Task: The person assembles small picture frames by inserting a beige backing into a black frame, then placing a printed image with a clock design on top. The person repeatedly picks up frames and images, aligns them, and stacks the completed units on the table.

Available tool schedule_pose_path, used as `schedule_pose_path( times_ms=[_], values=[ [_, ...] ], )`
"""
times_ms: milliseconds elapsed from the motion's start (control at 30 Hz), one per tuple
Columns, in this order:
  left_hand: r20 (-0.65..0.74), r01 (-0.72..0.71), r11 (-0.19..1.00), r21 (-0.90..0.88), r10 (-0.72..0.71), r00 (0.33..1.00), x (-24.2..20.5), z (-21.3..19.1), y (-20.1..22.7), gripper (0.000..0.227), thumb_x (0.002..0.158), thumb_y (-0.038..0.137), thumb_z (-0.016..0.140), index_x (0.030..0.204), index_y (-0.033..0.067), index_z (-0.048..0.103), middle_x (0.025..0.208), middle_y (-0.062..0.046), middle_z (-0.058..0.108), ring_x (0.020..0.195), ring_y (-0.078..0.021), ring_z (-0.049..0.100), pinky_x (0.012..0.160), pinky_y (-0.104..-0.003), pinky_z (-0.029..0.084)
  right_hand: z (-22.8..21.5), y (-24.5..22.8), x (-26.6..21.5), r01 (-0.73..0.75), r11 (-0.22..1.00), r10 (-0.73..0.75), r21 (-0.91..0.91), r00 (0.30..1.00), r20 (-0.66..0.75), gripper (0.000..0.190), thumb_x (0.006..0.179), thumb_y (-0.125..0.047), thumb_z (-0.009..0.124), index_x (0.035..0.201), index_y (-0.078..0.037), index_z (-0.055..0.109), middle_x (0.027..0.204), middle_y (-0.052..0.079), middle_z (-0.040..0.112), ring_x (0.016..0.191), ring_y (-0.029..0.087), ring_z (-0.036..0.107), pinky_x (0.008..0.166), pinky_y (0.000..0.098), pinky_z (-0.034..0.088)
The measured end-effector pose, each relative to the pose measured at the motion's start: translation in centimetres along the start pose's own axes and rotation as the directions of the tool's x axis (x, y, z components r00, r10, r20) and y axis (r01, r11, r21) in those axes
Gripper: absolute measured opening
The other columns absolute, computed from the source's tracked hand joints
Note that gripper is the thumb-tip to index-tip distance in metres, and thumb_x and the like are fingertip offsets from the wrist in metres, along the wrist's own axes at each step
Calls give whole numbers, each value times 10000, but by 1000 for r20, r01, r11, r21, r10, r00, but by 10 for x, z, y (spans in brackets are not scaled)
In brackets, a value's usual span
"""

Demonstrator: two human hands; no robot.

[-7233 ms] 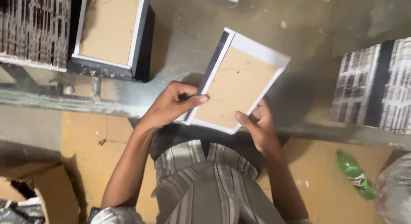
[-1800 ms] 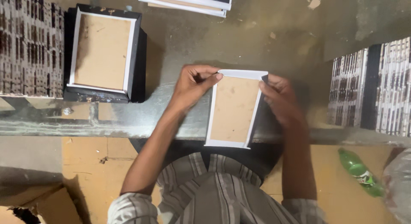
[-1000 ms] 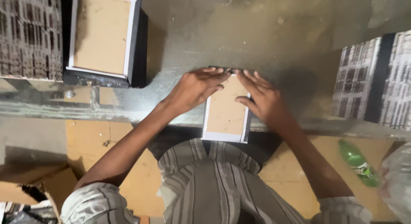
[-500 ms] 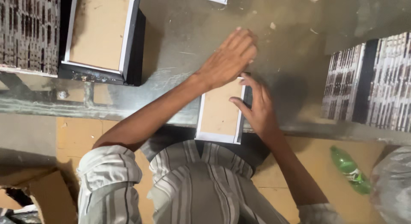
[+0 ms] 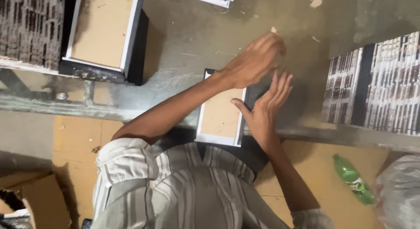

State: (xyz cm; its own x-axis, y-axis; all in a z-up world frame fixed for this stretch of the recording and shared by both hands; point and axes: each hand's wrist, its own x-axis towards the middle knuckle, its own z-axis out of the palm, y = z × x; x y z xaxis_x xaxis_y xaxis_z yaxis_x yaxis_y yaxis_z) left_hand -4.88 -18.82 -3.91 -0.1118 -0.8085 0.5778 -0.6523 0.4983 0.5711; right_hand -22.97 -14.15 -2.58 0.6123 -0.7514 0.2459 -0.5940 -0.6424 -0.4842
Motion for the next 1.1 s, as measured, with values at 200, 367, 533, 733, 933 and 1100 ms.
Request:
schedule_pose_path(
  times_ms=[200, 367, 533, 733, 933, 1100],
  values=[
    [169, 496, 809, 316, -562, 810, -19, -59, 40, 398, 950, 392, 655, 924, -2, 693, 783, -224, 709, 769, -434, 690, 690, -542, 528, -18, -21, -17, -3, 1000, -6, 25, 943, 333, 1521, 520, -628, 946, 1573, 60, 91, 1655, 311, 30, 1554, 485, 9, 1213, 691, -2],
    [529, 571, 821, 24, -495, 689, -27, -125, 53, 536, 1059, 430, 564, 770, 8, 720, 647, -211, 651, 588, -281, 629, 628, -436, 484, -27, -10, -15, 58, 995, -67, 83, 990, 121, 1422, 616, -550, 950, 1590, 39, 97, 1659, 321, 56, 1572, 465, 71, 1259, 609, 92],
    [-84, 621, 591, -515, -756, 649, -64, -148, 86, 346, 1046, 291, 619, 1012, -30, 743, 809, -30, 694, 755, -68, 596, 671, -256, 473, -36, -4, -15, -170, 800, 269, 575, 959, -92, 1079, 907, -223, 861, 1626, 23, 95, 1683, 226, 234, 1560, 333, 329, 1304, 489, 290],
    [-32, 529, 389, -754, -826, 563, -98, -112, 116, 248, 1037, 199, 680, 1116, -29, 737, 883, 14, 698, 790, -44, 598, 709, -222, 489, -21, -25, -25, -397, 231, 200, 888, 913, 356, 571, 902, 84, 684, 1430, 85, 467, 1330, 194, 642, 1245, 213, 636, 1044, 323, 515],
    [-22, 394, 210, -895, -902, 432, -115, -90, 125, 226, 1008, 180, 692, 1116, -17, 721, 893, -2, 703, 790, -71, 661, 735, -289, 623, -33, -30, -27, -413, 264, 222, 872, 906, 362, 429, 926, 84, 677, 1336, 80, 550, 1165, 139, 740, 1088, 152, 696, 943, 283, 559],
    [-46, 363, 214, -907, -906, 420, -119, -77, 135, 226, 1031, 170, 705, 1119, -38, 705, 906, -16, 684, 788, -74, 654, 721, -286, 628, -29, -31, -30, -404, 265, 269, 875, 903, 335, 382, 969, 76, 681, 1336, 104, 578, 1160, 146, 759, 1075, 144, 701, 930, 279, 565]
  ],
)
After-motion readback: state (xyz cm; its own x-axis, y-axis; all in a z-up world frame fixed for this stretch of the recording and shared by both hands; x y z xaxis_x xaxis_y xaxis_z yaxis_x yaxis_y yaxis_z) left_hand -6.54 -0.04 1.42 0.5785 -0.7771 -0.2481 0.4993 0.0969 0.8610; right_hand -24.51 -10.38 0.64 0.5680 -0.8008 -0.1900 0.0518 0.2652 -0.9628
